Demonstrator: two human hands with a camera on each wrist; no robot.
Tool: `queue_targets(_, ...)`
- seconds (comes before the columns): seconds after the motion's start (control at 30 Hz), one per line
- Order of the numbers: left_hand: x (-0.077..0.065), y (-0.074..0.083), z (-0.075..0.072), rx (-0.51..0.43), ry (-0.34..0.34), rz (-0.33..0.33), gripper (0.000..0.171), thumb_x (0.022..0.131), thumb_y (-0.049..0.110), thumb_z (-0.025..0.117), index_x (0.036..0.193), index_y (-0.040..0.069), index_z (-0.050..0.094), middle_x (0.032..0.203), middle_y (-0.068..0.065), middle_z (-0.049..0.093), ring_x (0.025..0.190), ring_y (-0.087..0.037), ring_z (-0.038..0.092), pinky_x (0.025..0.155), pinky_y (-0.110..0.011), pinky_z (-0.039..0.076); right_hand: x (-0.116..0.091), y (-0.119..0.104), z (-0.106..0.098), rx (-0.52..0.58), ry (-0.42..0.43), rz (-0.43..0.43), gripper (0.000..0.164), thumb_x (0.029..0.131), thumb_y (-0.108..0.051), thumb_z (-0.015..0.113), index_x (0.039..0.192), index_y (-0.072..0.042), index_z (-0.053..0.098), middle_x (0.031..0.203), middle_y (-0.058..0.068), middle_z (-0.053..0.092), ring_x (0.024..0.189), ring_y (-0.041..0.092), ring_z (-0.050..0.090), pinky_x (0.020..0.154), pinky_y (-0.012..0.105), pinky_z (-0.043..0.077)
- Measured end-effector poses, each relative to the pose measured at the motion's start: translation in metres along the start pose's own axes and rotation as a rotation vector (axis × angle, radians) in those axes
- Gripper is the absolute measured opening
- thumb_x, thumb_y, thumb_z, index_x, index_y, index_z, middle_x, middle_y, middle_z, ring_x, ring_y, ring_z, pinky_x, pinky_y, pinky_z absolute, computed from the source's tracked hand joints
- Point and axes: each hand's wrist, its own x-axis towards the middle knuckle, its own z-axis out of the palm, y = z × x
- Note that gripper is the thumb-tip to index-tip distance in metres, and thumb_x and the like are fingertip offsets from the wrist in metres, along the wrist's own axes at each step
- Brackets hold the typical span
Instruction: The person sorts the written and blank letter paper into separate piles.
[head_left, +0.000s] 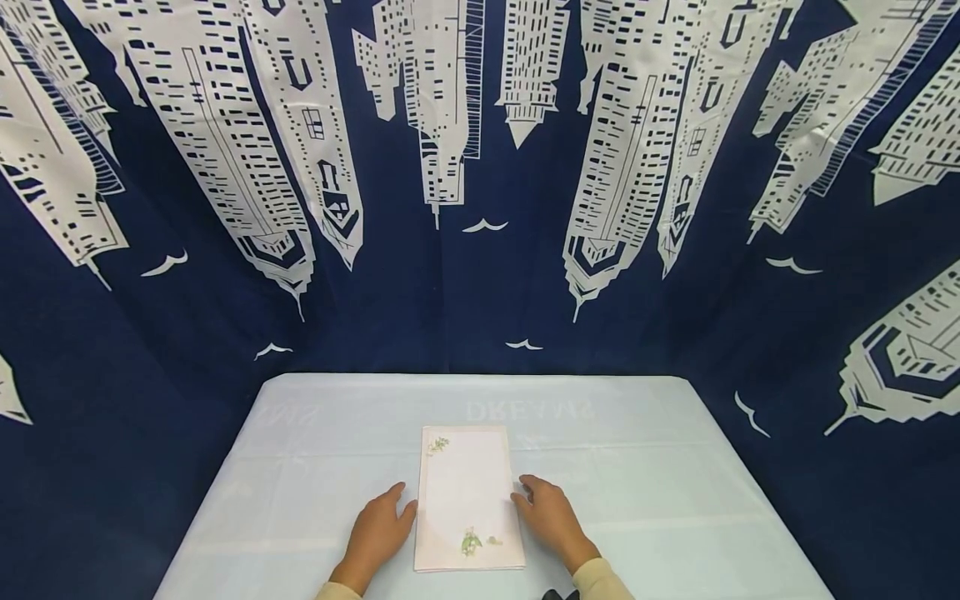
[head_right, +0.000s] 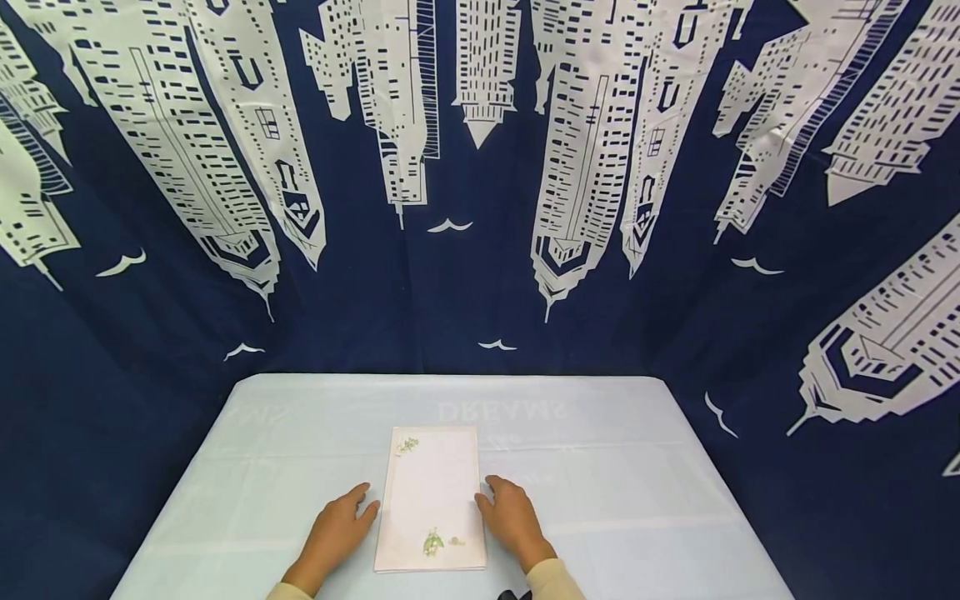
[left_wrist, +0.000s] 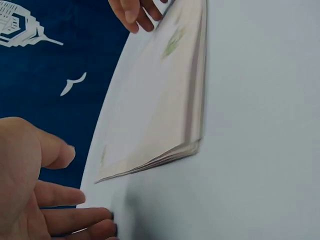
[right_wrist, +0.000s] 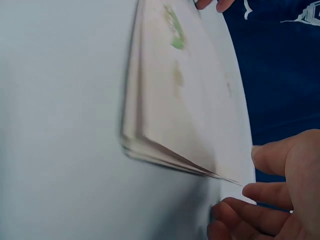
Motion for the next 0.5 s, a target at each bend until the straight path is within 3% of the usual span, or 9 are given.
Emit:
queue_targets(0.23, -0.008, 0.002, 0.016, -0.046, 0.053, -0.002, 0.045, 0.092, 0.018, 0.07, 0.125, -0.012, 0.062, 0.119, -0.03, 0.067, 0.113, -0.048, 0.063, 0.093, -0.061, 0.05, -0.007, -0.002, 0.014, 0.065, 0.014, 0.066, 0.038, 0.092, -0.019, 0.072, 0.12, 0.007, 0.066, 0.112, 0.02, 0.071, 0.098, 0.035, 0.07, 0.08, 0.048, 0.058)
queue_targets(0.5, -0.014, 0.012, 0.02, -0.083, 0.059, 0.01, 0.043, 0.091, 0.016, 0.071, 0.123, -0.01, 0.065, 0.117, -0.028, 0.068, 0.111, -0.046, 0.065, 0.091, -0.06, 0.052, -0.013, -0.008, 0.018, 0.085, 0.028, 0.031, 0.035, 0.093, -0.016, 0.071, 0.12, 0.006, 0.066, 0.112, 0.02, 0.07, 0.098, 0.033, 0.07, 0.081, 0.046, 0.058)
